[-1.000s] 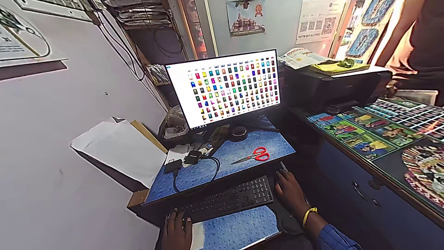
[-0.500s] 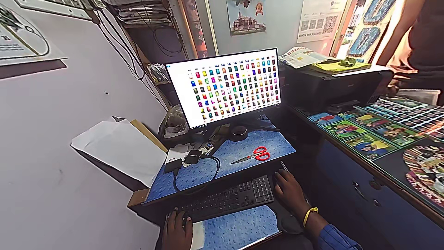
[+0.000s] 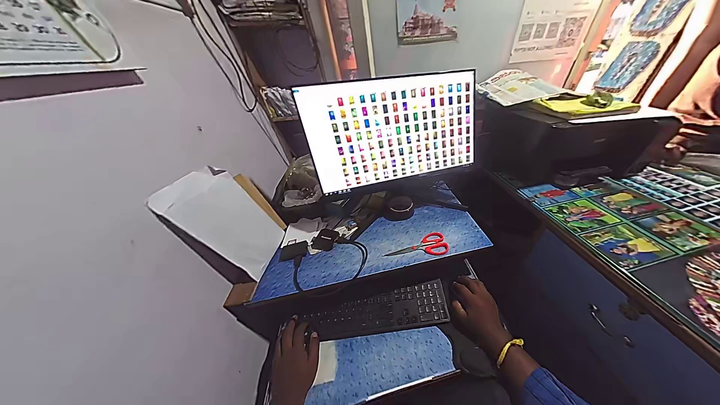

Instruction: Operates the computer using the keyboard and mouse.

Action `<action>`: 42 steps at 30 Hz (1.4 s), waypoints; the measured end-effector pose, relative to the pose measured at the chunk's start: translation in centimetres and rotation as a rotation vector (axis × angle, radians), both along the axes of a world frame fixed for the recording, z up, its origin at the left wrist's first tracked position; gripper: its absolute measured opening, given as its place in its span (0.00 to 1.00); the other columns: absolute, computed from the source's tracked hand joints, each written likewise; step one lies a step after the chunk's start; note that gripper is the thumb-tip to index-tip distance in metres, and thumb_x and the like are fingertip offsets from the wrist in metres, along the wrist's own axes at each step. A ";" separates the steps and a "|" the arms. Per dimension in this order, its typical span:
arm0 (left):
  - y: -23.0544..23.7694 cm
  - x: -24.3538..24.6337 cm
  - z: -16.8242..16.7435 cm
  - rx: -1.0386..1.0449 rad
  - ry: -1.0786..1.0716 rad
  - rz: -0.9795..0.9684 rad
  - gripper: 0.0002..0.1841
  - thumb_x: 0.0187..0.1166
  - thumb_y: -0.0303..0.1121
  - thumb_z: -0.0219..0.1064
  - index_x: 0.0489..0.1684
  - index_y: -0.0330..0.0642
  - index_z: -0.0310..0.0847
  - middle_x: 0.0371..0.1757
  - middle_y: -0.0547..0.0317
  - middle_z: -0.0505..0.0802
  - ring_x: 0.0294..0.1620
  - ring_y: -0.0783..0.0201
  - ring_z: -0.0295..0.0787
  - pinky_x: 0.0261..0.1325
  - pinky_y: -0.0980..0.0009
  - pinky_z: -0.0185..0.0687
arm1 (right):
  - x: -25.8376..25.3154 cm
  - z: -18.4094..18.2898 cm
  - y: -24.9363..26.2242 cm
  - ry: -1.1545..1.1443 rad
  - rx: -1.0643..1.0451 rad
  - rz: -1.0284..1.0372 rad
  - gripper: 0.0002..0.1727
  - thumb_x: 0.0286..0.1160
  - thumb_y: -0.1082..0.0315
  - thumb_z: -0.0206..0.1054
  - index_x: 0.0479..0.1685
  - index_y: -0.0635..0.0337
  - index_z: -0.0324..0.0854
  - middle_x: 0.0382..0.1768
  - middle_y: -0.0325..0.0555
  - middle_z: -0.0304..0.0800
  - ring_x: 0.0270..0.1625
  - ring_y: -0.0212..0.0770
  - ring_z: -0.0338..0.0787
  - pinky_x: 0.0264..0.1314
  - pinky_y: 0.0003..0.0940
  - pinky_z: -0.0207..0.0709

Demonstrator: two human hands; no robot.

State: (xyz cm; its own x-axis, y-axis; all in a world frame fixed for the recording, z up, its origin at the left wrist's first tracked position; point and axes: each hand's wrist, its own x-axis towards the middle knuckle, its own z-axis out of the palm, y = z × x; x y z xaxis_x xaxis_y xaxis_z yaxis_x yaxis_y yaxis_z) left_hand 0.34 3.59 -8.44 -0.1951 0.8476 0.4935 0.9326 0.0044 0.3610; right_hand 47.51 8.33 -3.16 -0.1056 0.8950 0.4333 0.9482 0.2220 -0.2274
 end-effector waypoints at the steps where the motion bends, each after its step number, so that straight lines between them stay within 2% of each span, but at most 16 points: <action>1: 0.0 0.1 0.1 0.000 0.003 0.006 0.30 0.83 0.52 0.47 0.63 0.36 0.85 0.80 0.36 0.78 0.83 0.36 0.72 0.82 0.40 0.66 | 0.1 -0.1 0.0 -0.003 0.021 0.025 0.24 0.70 0.50 0.58 0.57 0.47 0.91 0.68 0.43 0.88 0.71 0.49 0.85 0.69 0.50 0.81; 5: -0.1 0.2 0.2 -0.024 0.017 0.036 0.29 0.83 0.51 0.47 0.64 0.40 0.85 0.81 0.40 0.78 0.82 0.38 0.72 0.82 0.42 0.66 | 0.1 -0.5 0.0 -0.005 0.083 0.093 0.24 0.69 0.48 0.56 0.53 0.47 0.93 0.67 0.43 0.89 0.71 0.48 0.85 0.70 0.49 0.80; 9: -0.1 0.3 0.7 -0.058 0.014 0.050 0.28 0.83 0.51 0.48 0.64 0.42 0.86 0.82 0.42 0.77 0.85 0.40 0.70 0.84 0.45 0.64 | 0.0 -0.4 0.0 0.015 0.098 0.118 0.24 0.69 0.49 0.56 0.52 0.47 0.93 0.66 0.43 0.89 0.72 0.47 0.85 0.71 0.50 0.80; 17: -0.1 0.3 0.5 -0.064 0.019 0.057 0.29 0.83 0.52 0.46 0.65 0.44 0.85 0.83 0.44 0.77 0.85 0.41 0.69 0.84 0.45 0.64 | -0.3 0.0 -0.2 0.000 0.125 0.110 0.24 0.68 0.49 0.55 0.50 0.47 0.93 0.65 0.43 0.90 0.70 0.48 0.87 0.68 0.49 0.81; 29: -0.1 0.3 0.7 -0.066 0.022 0.057 0.29 0.82 0.52 0.46 0.65 0.44 0.85 0.83 0.43 0.77 0.85 0.41 0.70 0.83 0.45 0.65 | -0.1 -0.3 -0.1 -0.002 0.131 0.108 0.24 0.68 0.49 0.56 0.50 0.48 0.94 0.65 0.43 0.90 0.70 0.47 0.86 0.69 0.48 0.81; 33: 0.0 0.3 0.3 -0.044 0.022 0.059 0.29 0.83 0.53 0.46 0.63 0.43 0.86 0.82 0.43 0.78 0.84 0.41 0.71 0.83 0.45 0.65 | 0.1 -0.5 0.0 0.009 0.143 0.114 0.23 0.66 0.50 0.58 0.48 0.51 0.94 0.64 0.46 0.91 0.70 0.50 0.87 0.68 0.50 0.82; 38: 0.0 0.3 0.4 -0.043 0.016 0.058 0.30 0.83 0.53 0.45 0.63 0.42 0.86 0.82 0.43 0.78 0.84 0.41 0.71 0.83 0.45 0.65 | -0.1 -0.4 -0.1 0.011 0.135 0.109 0.23 0.66 0.50 0.58 0.49 0.50 0.94 0.64 0.45 0.91 0.69 0.49 0.87 0.67 0.50 0.82; 42: 0.0 0.4 0.7 -0.064 0.010 0.058 0.30 0.82 0.53 0.46 0.64 0.42 0.86 0.82 0.42 0.78 0.83 0.40 0.71 0.82 0.44 0.65 | -0.2 -0.4 0.0 0.005 0.122 0.082 0.24 0.68 0.51 0.57 0.53 0.50 0.93 0.65 0.46 0.90 0.70 0.50 0.87 0.69 0.50 0.81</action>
